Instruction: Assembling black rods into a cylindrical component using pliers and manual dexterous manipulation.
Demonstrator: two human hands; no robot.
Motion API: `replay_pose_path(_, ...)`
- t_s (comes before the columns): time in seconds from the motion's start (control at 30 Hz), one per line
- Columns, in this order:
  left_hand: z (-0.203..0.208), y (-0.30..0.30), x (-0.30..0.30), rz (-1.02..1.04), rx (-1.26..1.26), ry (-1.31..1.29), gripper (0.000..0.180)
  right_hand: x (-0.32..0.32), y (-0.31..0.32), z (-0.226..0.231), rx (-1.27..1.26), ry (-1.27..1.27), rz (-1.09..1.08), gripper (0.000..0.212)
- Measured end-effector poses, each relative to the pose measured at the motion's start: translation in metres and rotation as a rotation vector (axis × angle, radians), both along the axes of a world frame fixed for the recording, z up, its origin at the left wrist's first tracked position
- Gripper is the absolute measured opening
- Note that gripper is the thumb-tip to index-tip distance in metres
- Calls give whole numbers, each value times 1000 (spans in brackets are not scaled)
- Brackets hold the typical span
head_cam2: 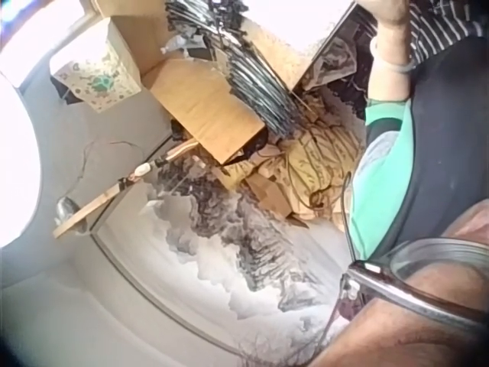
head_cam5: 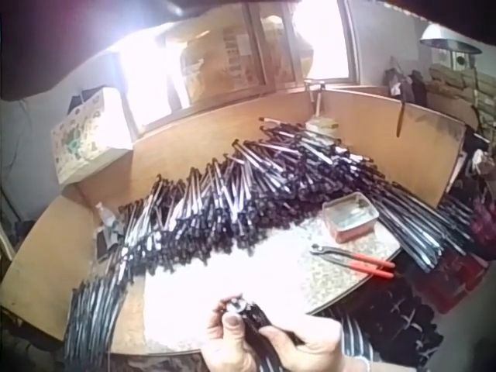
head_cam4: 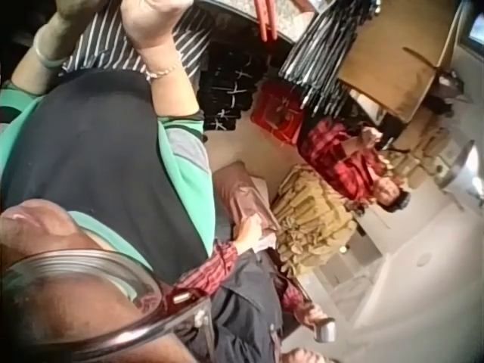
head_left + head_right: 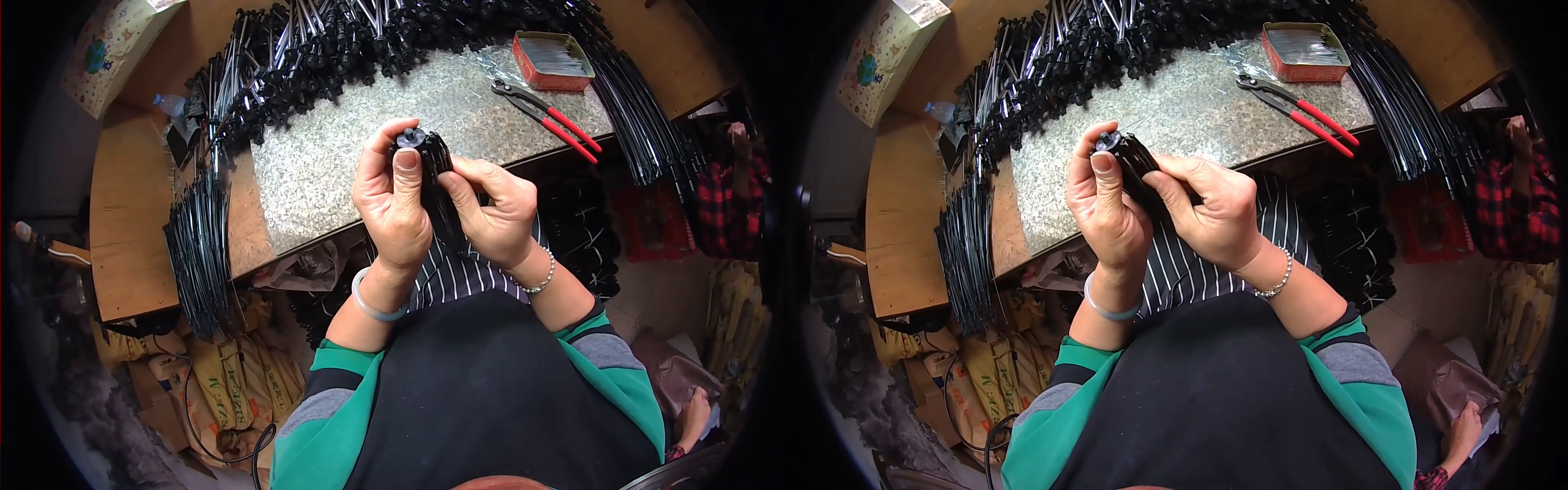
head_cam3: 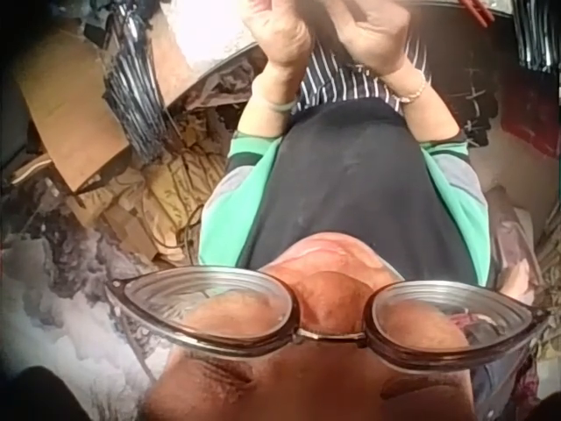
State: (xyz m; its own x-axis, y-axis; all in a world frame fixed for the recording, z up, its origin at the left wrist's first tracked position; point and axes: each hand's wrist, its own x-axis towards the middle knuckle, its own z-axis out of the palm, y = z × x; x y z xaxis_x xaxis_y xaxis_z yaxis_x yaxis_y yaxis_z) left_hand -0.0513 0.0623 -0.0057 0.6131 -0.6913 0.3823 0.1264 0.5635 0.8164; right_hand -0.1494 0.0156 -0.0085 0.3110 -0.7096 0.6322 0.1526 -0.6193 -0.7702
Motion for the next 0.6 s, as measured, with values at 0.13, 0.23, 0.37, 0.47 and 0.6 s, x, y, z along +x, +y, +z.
replay_pose_path(0.13, 0, 5, -1, 4, -12, -20, 34, -8, -4, -4, 177, -16, 173, 13)
replay_pose_path(0.23, 2, 5, -4, 12, 11, -5, 36, -9, -2, -5, 154, -9, 152, 10)
replay_pose_path(0.37, 0, 7, -4, -67, -5, -8, 38, -9, 5, 0, 147, 45, 77, 9)
replay_pose_path(0.47, 0, 6, 3, -151, -16, 2, 40, -7, 0, -1, 179, 32, 104, 9)
replay_pose_path(0.6, 2, 3, 8, -246, -26, 83, 41, -7, -8, -9, 308, -90, 292, 9)
